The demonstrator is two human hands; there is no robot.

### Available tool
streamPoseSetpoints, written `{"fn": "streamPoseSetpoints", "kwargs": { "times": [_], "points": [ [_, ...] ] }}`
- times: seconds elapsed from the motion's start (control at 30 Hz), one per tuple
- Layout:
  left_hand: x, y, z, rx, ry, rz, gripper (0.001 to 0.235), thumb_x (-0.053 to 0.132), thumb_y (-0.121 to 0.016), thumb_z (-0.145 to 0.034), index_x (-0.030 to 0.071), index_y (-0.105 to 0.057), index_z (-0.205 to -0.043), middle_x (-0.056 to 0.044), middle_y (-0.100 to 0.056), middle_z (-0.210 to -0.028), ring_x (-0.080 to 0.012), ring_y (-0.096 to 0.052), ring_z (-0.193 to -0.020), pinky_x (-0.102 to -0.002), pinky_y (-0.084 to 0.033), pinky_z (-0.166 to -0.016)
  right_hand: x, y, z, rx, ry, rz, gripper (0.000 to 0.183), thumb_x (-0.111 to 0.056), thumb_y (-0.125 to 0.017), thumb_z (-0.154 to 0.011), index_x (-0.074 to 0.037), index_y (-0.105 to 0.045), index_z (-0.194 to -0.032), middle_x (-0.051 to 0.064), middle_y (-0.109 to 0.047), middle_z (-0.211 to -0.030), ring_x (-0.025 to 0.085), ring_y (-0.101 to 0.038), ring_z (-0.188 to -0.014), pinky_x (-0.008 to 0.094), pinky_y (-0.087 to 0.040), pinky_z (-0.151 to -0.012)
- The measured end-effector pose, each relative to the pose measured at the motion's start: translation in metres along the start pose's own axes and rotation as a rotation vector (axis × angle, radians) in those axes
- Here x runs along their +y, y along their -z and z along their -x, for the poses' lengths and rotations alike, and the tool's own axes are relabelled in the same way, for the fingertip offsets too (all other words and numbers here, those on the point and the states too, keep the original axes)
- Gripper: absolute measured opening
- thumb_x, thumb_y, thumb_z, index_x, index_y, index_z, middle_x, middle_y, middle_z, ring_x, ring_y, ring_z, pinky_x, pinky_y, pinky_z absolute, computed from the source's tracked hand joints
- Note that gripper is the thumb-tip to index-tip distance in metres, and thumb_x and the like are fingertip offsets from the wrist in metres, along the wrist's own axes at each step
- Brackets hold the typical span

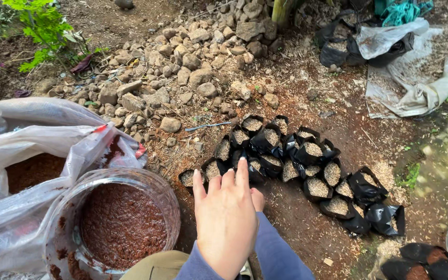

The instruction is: The person scoops soil from a bucket and fills black plastic seedling pots by hand. They then place the filled pots into a larger container nearby.

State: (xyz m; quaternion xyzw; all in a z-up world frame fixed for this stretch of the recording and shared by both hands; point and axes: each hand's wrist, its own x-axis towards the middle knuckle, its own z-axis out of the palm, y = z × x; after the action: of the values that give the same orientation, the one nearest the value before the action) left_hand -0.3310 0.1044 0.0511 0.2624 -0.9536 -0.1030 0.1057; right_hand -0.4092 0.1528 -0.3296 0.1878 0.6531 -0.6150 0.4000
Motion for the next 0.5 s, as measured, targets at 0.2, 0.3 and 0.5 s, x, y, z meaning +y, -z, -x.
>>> {"fn": "streamPoseSetpoints", "kwargs": {
  "times": [0.2,0.3,0.5],
  "points": [
    [0.002,0.028,0.012,0.06,-0.018,0.068,0.073,0.018,-0.066,-0.073,0.005,-0.051,-0.144,-0.013,-0.062,-0.13,-0.0288,-0.061,-0.113,-0.065,-0.025,-0.11,-0.006,0.032,0.031,0.038,0.089,-0.014,0.027,-0.026,-0.063,-0.1,0.0,-0.068,-0.095,0.008,-0.066,-0.083,0.016,-0.057,-0.067,0.032,-0.046,-0.056],
    [0.003,0.051,0.031,0.283,-0.068,0.19,0.064,0.016,-0.067,-0.076,0.005,-0.056,-0.138,-0.017,-0.058,-0.14,-0.0292,-0.062,-0.114,-0.065,-0.028,-0.11,-0.043,0.051,0.068,0.034,0.228,0.033,0.028,-0.026,-0.062,-0.1,0.0,-0.069,-0.094,0.009,-0.066,-0.083,0.016,-0.057,-0.067,0.032,-0.045,-0.056],
    [-0.062,0.103,0.074,0.42,-0.217,0.323,0.046,0.013,-0.067,-0.085,0.004,-0.062,-0.129,-0.018,-0.06,-0.139,-0.0357,-0.06,-0.124,-0.056,-0.043,-0.107,-0.188,0.026,0.19,-0.176,0.711,0.33,0.006,-0.011,-0.061,-0.089,-0.006,-0.062,-0.091,0.003,-0.066,-0.081,0.017,-0.068,-0.067,0.034,-0.061,-0.057]
  ]
}}
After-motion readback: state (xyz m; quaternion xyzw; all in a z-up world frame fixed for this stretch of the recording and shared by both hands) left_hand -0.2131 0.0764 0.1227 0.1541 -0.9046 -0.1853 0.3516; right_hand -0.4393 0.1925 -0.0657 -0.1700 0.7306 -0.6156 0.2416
